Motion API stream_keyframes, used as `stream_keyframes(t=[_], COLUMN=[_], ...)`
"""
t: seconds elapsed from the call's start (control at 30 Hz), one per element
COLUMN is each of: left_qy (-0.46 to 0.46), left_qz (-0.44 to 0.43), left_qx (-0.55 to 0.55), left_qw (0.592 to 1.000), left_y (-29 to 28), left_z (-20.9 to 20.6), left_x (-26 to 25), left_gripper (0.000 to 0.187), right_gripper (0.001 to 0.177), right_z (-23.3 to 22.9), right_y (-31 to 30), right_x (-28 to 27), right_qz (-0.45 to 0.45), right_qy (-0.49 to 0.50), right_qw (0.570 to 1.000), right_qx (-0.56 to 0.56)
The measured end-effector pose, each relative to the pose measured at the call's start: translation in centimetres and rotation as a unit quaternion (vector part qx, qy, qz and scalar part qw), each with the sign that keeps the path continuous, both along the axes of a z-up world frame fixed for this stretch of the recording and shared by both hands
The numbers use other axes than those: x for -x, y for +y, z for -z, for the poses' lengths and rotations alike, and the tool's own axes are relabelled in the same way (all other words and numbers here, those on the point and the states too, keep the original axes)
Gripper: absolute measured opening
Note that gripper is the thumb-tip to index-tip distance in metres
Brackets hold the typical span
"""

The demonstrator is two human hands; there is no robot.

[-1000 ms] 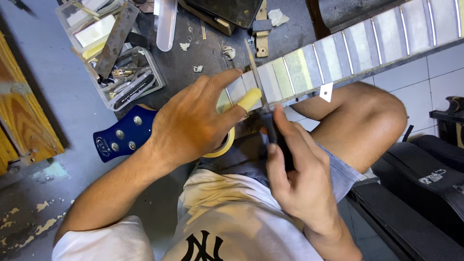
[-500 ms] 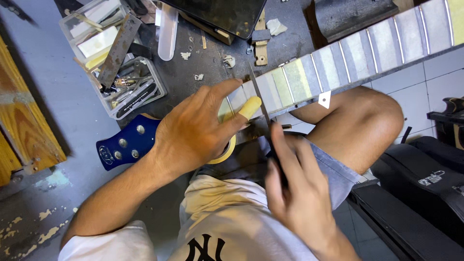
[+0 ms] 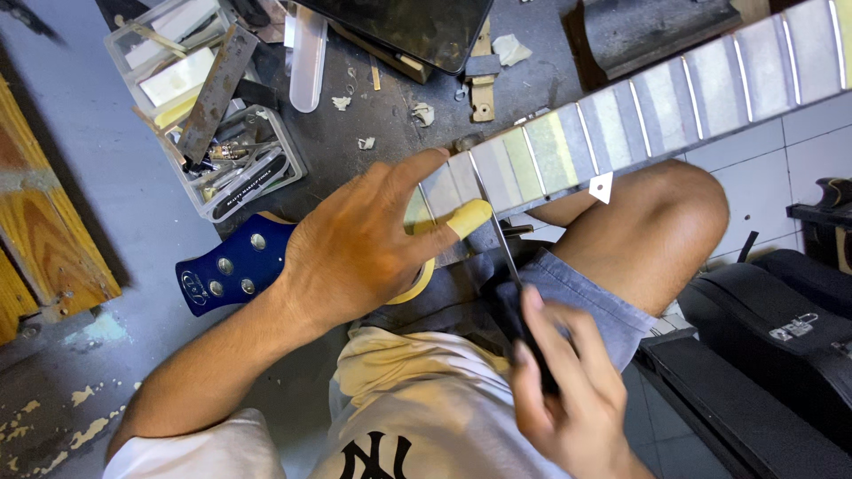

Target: The person files the edges of the guitar fretboard using a metal file while protecting the frets with masking tape. They repeatedly file along the taped sections and occasionally wipe the surface with a cloth.

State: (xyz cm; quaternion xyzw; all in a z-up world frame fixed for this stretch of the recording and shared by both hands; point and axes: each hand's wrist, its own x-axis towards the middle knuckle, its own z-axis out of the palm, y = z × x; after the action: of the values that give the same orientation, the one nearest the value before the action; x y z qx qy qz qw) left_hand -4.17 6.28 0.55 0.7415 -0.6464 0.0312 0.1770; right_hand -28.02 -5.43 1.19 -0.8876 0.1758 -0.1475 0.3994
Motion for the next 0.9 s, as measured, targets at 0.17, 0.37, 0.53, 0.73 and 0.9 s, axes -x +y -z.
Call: stream_keyframes(t=[0.17, 0.37, 0.53, 0.73, 0.9], left_qy=[0.009, -0.011, 0.003, 0.014, -0.021], left_qz=[0.01, 0.006, 0.014, 0.004, 0.013], left_qx=[-0.036, -0.009, -0.021, -0.025, -0.002], left_qw=[0.999, 1.0, 1.0, 1.0, 1.0], left_y=[-0.1, 0.0, 0.1, 0.1, 0.1], left_z=[0.0, -0.2, 0.1, 0.0, 0.3], left_x=[0.0, 0.0, -0.1, 0.1, -0.1], left_gripper=[0.015, 0.011, 0.011, 0.01, 0.015], right_gripper=[0.05, 0.041, 0.04, 0.045, 0.037], right_z=[0.4, -0.7, -0.4, -0.7, 0.1], right_y=[-0.3, 0.0, -0.3, -0.4, 0.3], right_x=[-1.4, -0.6, -1.0, -1.9, 0.6], right_qz=[0.002, 0.015, 0.006, 0.001, 0.029], right_qy=[0.025, -0.009, -0.007, -0.006, -0.022], right_qw=[0.998, 1.0, 1.0, 1.0, 0.999], right_qx=[0.064, -0.001, 0.025, -0.009, 0.01])
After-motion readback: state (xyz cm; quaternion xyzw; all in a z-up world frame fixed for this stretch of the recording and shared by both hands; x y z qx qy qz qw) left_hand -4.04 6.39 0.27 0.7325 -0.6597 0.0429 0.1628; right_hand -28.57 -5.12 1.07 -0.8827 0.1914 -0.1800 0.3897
